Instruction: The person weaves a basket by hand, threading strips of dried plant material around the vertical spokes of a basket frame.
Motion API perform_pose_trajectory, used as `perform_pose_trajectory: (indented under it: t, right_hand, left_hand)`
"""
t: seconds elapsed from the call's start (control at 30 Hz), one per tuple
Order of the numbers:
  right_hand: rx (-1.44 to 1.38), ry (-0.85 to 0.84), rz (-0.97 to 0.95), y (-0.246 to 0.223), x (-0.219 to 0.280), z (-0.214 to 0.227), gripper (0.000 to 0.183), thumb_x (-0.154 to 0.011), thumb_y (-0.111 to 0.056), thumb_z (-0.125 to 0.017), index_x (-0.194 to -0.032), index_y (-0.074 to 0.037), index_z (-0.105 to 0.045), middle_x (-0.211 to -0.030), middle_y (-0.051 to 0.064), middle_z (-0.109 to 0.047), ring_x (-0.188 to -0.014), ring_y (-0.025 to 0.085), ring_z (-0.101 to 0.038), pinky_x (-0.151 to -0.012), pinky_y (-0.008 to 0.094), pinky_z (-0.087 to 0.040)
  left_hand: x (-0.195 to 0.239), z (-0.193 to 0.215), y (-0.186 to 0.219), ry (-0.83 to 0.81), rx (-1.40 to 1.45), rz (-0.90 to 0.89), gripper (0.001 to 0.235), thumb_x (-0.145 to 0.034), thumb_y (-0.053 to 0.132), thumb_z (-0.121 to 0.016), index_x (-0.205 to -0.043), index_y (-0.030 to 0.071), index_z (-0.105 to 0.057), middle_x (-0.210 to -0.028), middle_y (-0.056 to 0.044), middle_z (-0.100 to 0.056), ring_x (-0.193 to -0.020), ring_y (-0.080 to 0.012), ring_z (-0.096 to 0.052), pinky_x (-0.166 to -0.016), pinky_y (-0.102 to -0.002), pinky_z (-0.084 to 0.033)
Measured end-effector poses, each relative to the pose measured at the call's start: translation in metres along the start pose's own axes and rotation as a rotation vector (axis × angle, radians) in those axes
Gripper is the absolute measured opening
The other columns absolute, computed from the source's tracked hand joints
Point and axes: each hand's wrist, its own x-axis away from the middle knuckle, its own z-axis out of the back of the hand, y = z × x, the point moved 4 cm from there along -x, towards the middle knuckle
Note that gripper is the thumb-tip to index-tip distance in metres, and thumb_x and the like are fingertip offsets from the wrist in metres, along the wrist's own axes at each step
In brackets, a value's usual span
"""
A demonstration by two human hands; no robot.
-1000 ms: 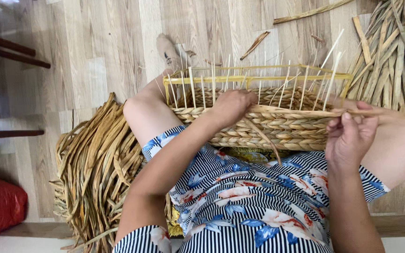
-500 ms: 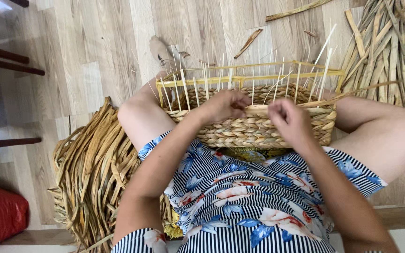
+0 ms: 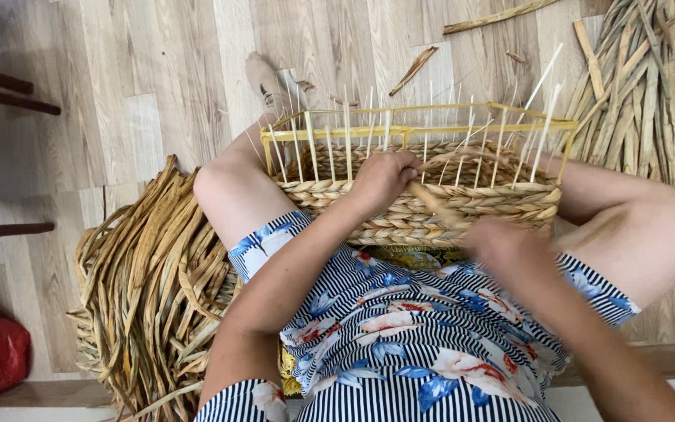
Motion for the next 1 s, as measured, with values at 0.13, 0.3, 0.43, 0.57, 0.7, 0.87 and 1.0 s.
perform_pose_trajectory:
  t: [0.13, 0.3, 0.43, 0.57, 0.7, 0.87, 1.0]
  right_hand:
    - [-0.035, -0.444, 0.277, -0.038, 0.014, -0.039, 0.048, -0.096, -0.040, -0.066, -0.138, -0.017, -0.059, -0.081, 0.005, -0.072, -0.066, 0.020, -0.068, -0.064, 0.038, -0.059]
    - [-0.422, -0.009, -0.067, 0.007, -0.066, -0.003, 0.026, -0.103, -0.025, -0.056, -0.123, -0.016, -0.069, -0.095, 0.002, -0.076, -0.073, 0.012, -0.072, -0.065, 0.031, -0.060]
    - [-0.820, -0.177, -0.331, 0.011, -0.125, -0.034, 0.018, -0.099, -0.013, -0.058, -0.117, -0.011, -0.061, -0.087, 0.007, -0.072, -0.070, 0.016, -0.065, -0.058, 0.029, -0.054]
    - [-0.933, 0.079, -0.109, 0.011, -0.121, -0.041, 0.008, -0.097, -0.010, -0.066, -0.102, -0.004, -0.063, -0.090, 0.004, -0.072, -0.077, 0.011, -0.069, -0.066, 0.023, -0.060]
    - [-0.937, -0.051, -0.159, 0.010, -0.088, -0.042, 0.012, -0.096, -0.012, -0.066, -0.107, -0.008, -0.066, -0.084, 0.005, -0.071, -0.070, 0.015, -0.066, -0.060, 0.028, -0.057]
    - [-0.137, 0.521, 0.115, 0.012, -0.065, 0.022, 0.020, -0.099, -0.014, -0.072, -0.119, -0.009, -0.073, -0.104, 0.012, -0.072, -0.090, 0.025, -0.068, -0.079, 0.043, -0.057]
    - [0.266, 0.483, 0.230, -0.014, -0.070, 0.019, 0.017, -0.084, -0.020, -0.080, -0.094, -0.008, -0.075, -0.097, 0.016, -0.065, -0.098, 0.035, -0.064, -0.085, 0.048, -0.053]
  left_hand:
    - [-0.007, -0.009, -0.002, -0.157, -0.086, 0.128, 0.014, -0.096, 0.022, -0.066, -0.097, 0.010, -0.073, -0.074, -0.007, -0.073, -0.067, -0.0215, -0.072, -0.069, -0.039, -0.061]
    - [0.005, 0.000, 0.003, -0.035, 0.020, -0.057, 0.013, -0.097, 0.017, -0.063, -0.096, 0.007, -0.071, -0.075, -0.007, -0.072, -0.064, -0.0222, -0.070, -0.066, -0.040, -0.060]
    - [0.014, -0.002, 0.003, -0.155, -0.010, 0.052, 0.015, -0.107, 0.014, -0.052, -0.107, 0.009, -0.066, -0.076, -0.008, -0.069, -0.063, -0.0224, -0.069, -0.059, -0.038, -0.061]
    - [0.016, 0.017, 0.004, 0.037, 0.269, 0.038, 0.009, -0.095, 0.008, -0.061, -0.104, 0.005, -0.061, -0.086, -0.013, -0.072, -0.078, -0.0270, -0.072, -0.069, -0.040, -0.060]
    - [0.009, -0.011, 0.012, -0.208, -0.185, 0.084, 0.007, -0.099, 0.017, -0.061, -0.103, 0.011, -0.064, -0.085, -0.013, -0.071, -0.080, -0.0293, -0.072, -0.069, -0.044, -0.056]
    - [0.007, -0.025, 0.011, 0.001, -0.227, -0.024, 0.008, -0.086, 0.016, -0.065, -0.088, 0.008, -0.067, -0.084, -0.012, -0.069, -0.079, -0.0297, -0.071, -0.065, -0.044, -0.058]
    - [0.004, -0.026, 0.017, -0.017, -0.241, 0.169, 0.013, -0.087, 0.020, -0.063, -0.091, 0.008, -0.066, -0.085, -0.011, -0.069, -0.077, -0.0307, -0.071, -0.064, -0.047, -0.058]
